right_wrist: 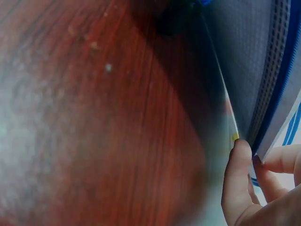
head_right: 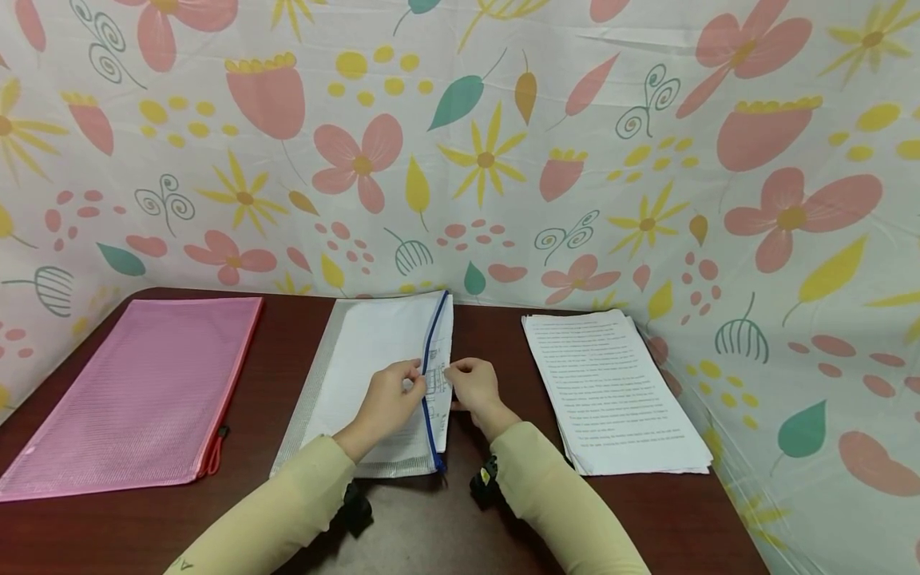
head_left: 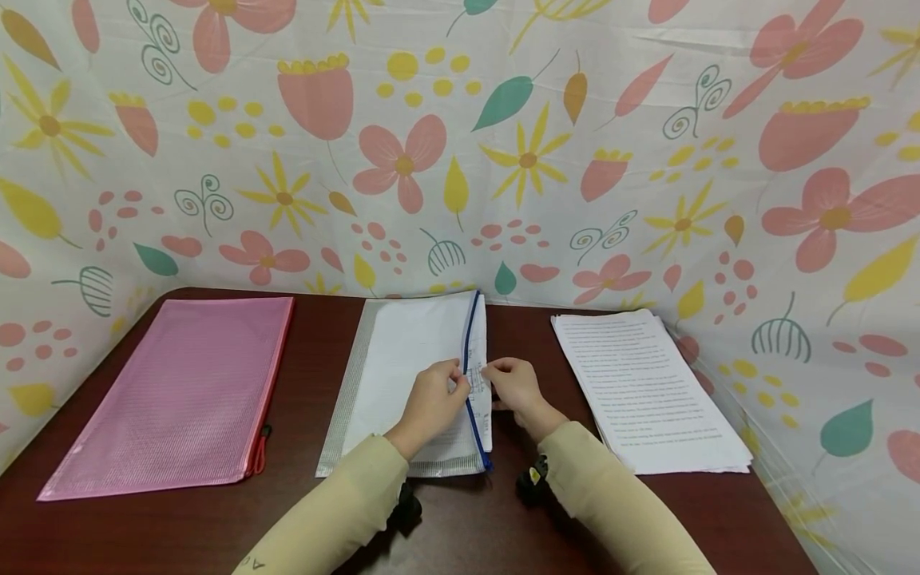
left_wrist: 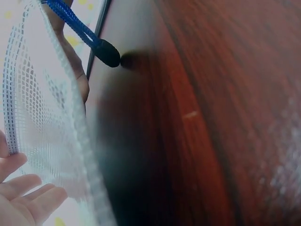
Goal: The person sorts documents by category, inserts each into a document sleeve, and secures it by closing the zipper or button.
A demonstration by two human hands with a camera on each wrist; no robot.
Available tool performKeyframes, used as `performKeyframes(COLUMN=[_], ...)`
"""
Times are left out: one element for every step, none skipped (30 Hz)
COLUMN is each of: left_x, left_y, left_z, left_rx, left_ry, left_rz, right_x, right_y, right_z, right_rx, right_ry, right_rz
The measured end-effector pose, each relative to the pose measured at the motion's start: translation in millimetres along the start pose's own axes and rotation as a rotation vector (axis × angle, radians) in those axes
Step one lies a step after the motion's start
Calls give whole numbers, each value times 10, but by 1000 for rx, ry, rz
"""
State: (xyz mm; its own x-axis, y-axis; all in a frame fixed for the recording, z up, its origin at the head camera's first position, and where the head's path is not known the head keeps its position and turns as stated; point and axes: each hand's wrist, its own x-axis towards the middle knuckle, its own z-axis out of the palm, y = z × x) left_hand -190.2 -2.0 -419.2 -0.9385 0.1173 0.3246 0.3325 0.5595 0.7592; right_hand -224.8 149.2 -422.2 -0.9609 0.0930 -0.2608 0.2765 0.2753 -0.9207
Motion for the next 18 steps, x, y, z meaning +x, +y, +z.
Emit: performKeyframes(left_x=[1, 3, 3, 5, 6, 6, 5, 5, 3, 2, 0, 0, -1, -2, -3, -1, 0, 1], left_y=[-1, -1, -3, -3, -4, -3, -4, -3, -1, 4, 6, 9, 11, 15, 18, 20, 18, 17], left_z=[-1, -3, -5, -8, -10, -13, -14, -15, -16, -17, -15, -13, -10, -9, -7, -5, -4, -4], left_rx=[-1, -2, -6, -11, -15, -19, -26, -29, -35, -40, -40, -39, -43, -44, -48, -44, -39, -34], left_ry=[0, -2, -6, -10, -15, -19, -24, -26, -29, -30, -29, -25, -26, -26, -28, -25, -26, -28], left_rz=[0, 0, -1, -2, -1, -3, -3, -1, -2, -2, -2, 1, 4, 5, 5, 9, 12, 15], right_x=[-2, -3, -2, -2, -1, 3, 7, 11, 15, 18, 21, 22, 20, 18, 16, 14, 10, 4], right_y=[-4, -7, -8, -11, -15, -13, -12, -14, -14, -17, -18, -20, -25, -30, -34, -39, -43, -46], right_z=[11, 21, 31, 41, 50, 60, 70, 79, 87, 94, 100, 107, 112, 114, 116, 117, 117, 116], right_rx=[-2, -4, -11, -15, -20, -30, -39, -47, -54, -59, -66, -76, -85, -92, -97, -101, -103, -102], right_ry=[-3, -5, -5, -5, -6, -5, -6, -5, -6, -8, -10, -12, -13, -14, -16, -17, -18, -20], right_rz=[-2, -4, -6, -8, -8, -13, -17, -20, -21, -22, -22, -25, -26, -26, -24, -25, -26, -27])
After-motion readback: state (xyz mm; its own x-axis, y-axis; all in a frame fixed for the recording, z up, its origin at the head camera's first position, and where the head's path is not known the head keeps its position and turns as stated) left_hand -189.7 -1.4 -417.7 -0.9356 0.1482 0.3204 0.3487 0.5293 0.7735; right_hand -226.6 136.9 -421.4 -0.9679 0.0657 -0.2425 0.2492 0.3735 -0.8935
